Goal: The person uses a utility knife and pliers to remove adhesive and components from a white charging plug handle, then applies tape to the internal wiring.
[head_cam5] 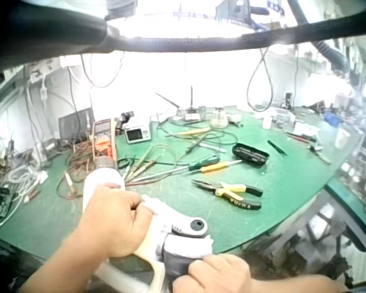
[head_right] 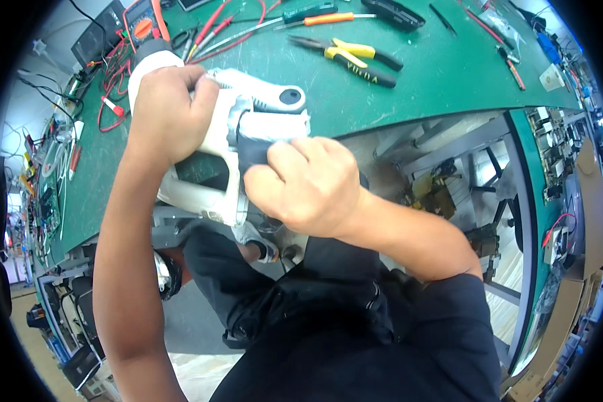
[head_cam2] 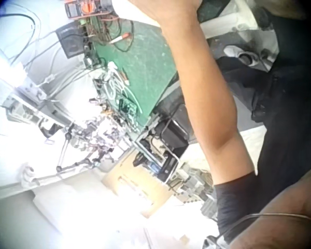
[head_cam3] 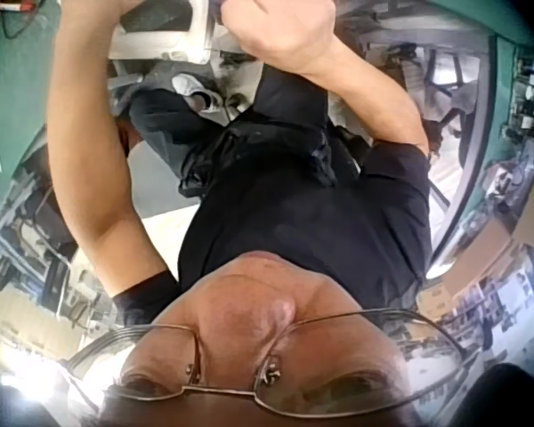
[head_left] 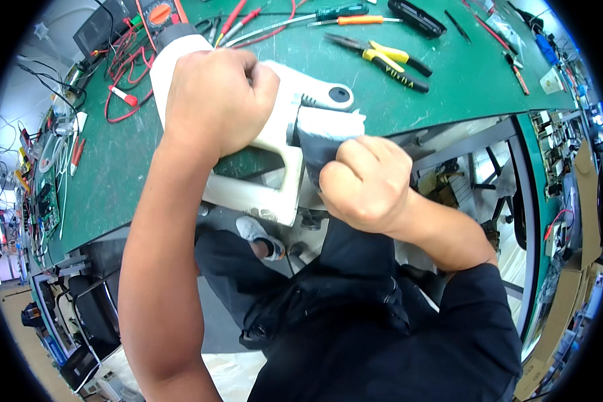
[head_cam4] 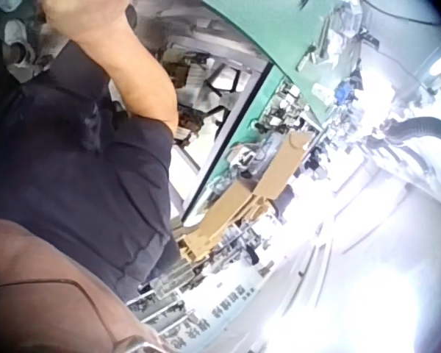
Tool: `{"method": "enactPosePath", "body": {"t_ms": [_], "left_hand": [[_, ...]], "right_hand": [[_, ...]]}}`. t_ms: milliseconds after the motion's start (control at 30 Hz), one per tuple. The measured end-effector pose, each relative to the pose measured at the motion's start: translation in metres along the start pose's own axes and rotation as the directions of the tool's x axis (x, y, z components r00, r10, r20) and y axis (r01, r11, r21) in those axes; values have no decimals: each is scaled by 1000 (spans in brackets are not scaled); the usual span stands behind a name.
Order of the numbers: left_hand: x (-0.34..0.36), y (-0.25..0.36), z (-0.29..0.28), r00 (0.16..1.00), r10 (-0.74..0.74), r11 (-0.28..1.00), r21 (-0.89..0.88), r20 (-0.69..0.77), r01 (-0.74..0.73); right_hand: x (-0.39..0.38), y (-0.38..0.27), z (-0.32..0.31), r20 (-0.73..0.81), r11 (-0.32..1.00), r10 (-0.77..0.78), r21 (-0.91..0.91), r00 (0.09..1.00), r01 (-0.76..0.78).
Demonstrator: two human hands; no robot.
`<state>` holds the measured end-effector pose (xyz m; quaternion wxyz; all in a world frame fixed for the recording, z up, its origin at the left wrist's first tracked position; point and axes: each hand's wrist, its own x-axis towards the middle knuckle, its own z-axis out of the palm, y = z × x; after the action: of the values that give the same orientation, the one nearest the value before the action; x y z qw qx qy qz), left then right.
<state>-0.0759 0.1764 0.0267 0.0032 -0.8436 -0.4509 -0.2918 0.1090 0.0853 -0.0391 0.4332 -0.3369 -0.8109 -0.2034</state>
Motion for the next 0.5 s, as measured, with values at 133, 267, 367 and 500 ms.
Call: {"method": "enactPosePath", "body": {"t_ms": [133, 267, 367, 500], "left_hand": [[2, -1, 0, 1000, 22, 999, 43, 8, -23], [-1, -1, -4, 999, 33, 999, 40, 7, -33], [-1, -2, 0, 999, 43, 999, 32, -3, -43], [-3, -3, 1, 998, 62, 997, 36, -25, -61]], "right_hand": [[3, -1, -3, 10, 999, 4, -44, 1000, -4], [13, 10, -16, 173, 997, -77, 42, 982, 71], [20, 19, -20, 193, 984, -167, 91, 967, 152], [5, 15, -13, 103, 993, -98, 70, 990, 92]]}}
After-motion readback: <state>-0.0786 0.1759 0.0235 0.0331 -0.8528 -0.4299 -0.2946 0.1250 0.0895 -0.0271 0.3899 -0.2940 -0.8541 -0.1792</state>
